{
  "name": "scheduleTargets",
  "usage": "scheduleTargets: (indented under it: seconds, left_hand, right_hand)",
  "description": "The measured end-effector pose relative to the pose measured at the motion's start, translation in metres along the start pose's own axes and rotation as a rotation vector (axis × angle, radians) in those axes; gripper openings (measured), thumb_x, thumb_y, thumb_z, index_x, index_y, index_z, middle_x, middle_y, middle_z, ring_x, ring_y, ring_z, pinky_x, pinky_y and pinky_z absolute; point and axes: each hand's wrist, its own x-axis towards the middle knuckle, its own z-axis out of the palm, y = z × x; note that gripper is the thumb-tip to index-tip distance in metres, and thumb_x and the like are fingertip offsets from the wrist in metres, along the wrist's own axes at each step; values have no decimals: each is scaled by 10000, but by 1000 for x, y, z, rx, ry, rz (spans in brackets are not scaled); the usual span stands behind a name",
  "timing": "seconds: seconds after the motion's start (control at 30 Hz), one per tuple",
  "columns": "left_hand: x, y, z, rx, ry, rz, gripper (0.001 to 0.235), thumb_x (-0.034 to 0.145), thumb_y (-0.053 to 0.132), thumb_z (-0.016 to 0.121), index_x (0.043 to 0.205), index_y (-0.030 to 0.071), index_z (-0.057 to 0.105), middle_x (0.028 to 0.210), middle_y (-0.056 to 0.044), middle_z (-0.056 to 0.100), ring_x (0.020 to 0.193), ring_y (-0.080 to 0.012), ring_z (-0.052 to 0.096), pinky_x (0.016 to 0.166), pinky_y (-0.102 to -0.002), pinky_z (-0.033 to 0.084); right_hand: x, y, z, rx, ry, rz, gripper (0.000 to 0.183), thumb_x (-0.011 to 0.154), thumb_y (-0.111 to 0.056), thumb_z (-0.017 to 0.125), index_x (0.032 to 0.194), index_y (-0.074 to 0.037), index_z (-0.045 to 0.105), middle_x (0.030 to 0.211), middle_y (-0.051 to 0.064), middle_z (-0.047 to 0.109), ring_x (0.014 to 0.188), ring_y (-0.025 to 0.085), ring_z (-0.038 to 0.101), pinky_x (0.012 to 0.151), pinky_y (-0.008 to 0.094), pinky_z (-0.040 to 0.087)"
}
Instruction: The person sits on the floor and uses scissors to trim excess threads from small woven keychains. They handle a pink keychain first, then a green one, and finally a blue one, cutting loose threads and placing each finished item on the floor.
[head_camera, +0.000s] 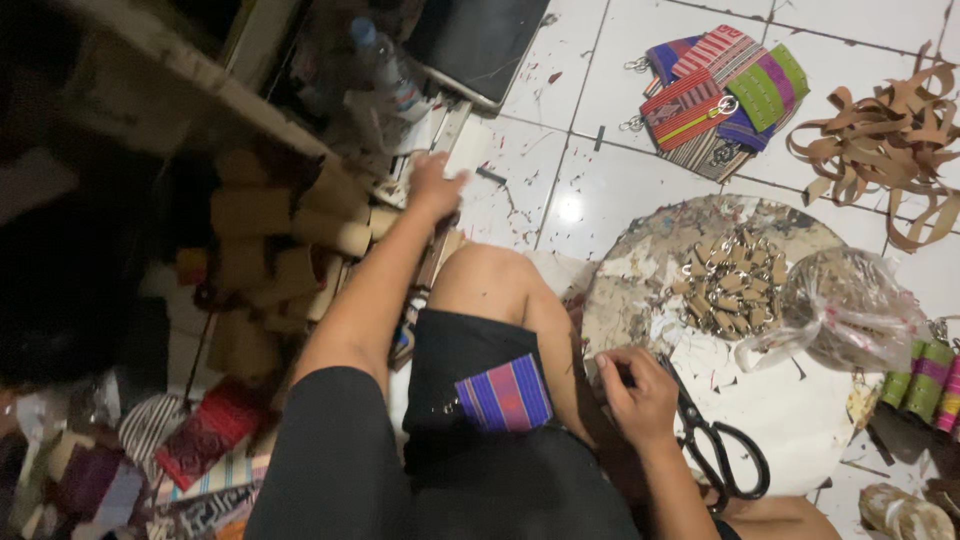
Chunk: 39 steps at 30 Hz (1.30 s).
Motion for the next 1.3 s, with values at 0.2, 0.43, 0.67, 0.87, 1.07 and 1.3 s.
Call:
scheduleTargets:
  seconds: [0.2,0.43,0.67,0.87,1.07,1.3]
  left_hand:
    - [121,-100,17,-106,-188,-443,600,865,445,483,1184,-16,698,1190,-224,716,1141,-380,678,939,-441,519]
    - [109,-86,-33,-82,497,-680,821,865,406,794,1580,281,410,1693,-245,-12,1582,-433,6,1285,-458,161]
    - [78,-42,-78,-388,621,-563,321,792,287,592,1018,229,812,1026,-41,792,953,-276,740,813,-444,556]
    - [-57,78,-153,-1636,266,64,349,783,-13,625,1109,86,699,1077,-73,702,1013,-213,654,869,-332,544]
    - [-198,153,-157,-1787,-84,81,210,861,134,544,1053,108,627,984,-90,674,1021,-260,685,945,-413,579]
    - [-254,117,-106,-1508,-147,159,198,823,29,692,1015,-6,659,932,-79,618,895,-170,618,811,-303,530]
  right_hand:
    - [9,-7,4,30,80,39,106,945,-81,683,848,-43,706,782,65,698,711,189,666,719,295,517]
    - [13,-8,7,30,89,47,77,939,-73,676,875,-37,699,802,74,702,701,195,660,695,290,509]
    - [10,-5,8,24,101,16,93,940,-69,684,859,-25,698,792,82,699,712,204,669,719,306,527]
    - [13,10,5,40,26,322,152,909,-240,735,877,-94,760,815,24,757,759,143,680,736,293,509]
    - [59,-21,32,743,-121,448,724,853,-344,797,1416,-71,433,1332,234,554,1166,305,596,951,478,549]
    - [80,-23,51,1101,51,612,222,875,22,750,1080,80,687,789,142,703,647,270,754,606,380,640]
